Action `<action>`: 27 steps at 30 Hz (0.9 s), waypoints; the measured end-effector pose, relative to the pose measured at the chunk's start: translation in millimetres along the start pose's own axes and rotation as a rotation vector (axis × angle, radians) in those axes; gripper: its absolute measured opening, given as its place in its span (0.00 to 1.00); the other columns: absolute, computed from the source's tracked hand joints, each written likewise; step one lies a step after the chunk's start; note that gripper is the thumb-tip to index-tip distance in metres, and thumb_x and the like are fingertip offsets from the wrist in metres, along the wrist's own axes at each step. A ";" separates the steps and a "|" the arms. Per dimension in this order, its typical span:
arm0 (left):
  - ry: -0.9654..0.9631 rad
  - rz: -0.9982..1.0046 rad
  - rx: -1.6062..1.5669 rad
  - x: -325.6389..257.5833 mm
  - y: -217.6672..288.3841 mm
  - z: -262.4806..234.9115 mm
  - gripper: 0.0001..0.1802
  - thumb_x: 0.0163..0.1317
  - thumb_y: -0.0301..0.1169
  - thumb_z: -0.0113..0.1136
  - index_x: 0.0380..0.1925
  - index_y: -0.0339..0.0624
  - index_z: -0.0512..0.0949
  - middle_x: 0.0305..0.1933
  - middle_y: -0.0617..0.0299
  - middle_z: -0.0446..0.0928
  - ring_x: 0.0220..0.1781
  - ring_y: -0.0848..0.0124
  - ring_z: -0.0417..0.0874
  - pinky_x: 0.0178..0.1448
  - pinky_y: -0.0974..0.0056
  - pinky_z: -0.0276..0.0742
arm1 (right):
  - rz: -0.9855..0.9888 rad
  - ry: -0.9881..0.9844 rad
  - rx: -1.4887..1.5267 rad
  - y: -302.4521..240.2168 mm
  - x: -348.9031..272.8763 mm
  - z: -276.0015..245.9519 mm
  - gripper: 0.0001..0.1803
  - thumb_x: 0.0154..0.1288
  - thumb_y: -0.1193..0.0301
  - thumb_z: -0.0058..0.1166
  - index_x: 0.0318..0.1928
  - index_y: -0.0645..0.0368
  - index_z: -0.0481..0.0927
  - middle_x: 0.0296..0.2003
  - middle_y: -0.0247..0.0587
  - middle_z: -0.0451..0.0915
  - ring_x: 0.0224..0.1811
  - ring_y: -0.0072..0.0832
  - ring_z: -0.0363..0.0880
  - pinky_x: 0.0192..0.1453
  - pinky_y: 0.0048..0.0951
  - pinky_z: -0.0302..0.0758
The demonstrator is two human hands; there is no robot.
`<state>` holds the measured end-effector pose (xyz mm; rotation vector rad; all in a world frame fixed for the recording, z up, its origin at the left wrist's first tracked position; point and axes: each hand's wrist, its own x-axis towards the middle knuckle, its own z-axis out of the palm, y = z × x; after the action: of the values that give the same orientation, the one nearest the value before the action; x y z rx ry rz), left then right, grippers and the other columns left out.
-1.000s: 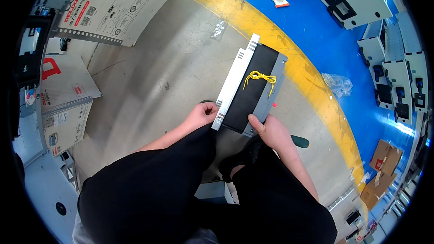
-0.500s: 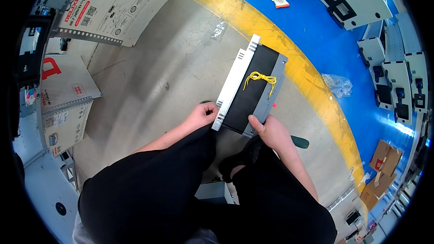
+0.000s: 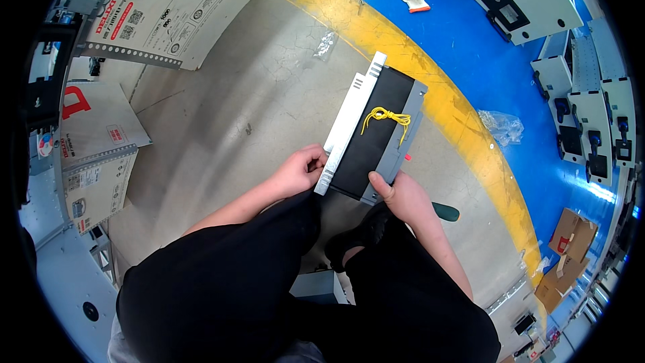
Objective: The person sits on the floor and uses a screwdriver to tighten screws on a gray electrical component. They adjust the component's position and continue securing it with the tool.
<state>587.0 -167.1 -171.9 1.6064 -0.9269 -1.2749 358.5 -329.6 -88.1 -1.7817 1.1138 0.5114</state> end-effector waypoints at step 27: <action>-0.061 -0.102 -0.295 0.0 -19.8 4.7 0.08 0.70 0.31 0.59 0.36 0.36 0.79 0.30 0.63 0.72 0.34 0.75 0.70 0.42 0.64 0.70 | 0.002 -0.015 0.021 -4.5 -1.2 -1.9 0.53 0.67 0.23 0.37 0.60 0.62 0.80 0.48 0.58 0.86 0.56 0.55 0.83 0.59 0.45 0.78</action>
<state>583.2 -161.0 -191.0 1.4037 -0.6638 -1.4641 361.6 -330.0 -84.1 -1.7561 1.1070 0.5123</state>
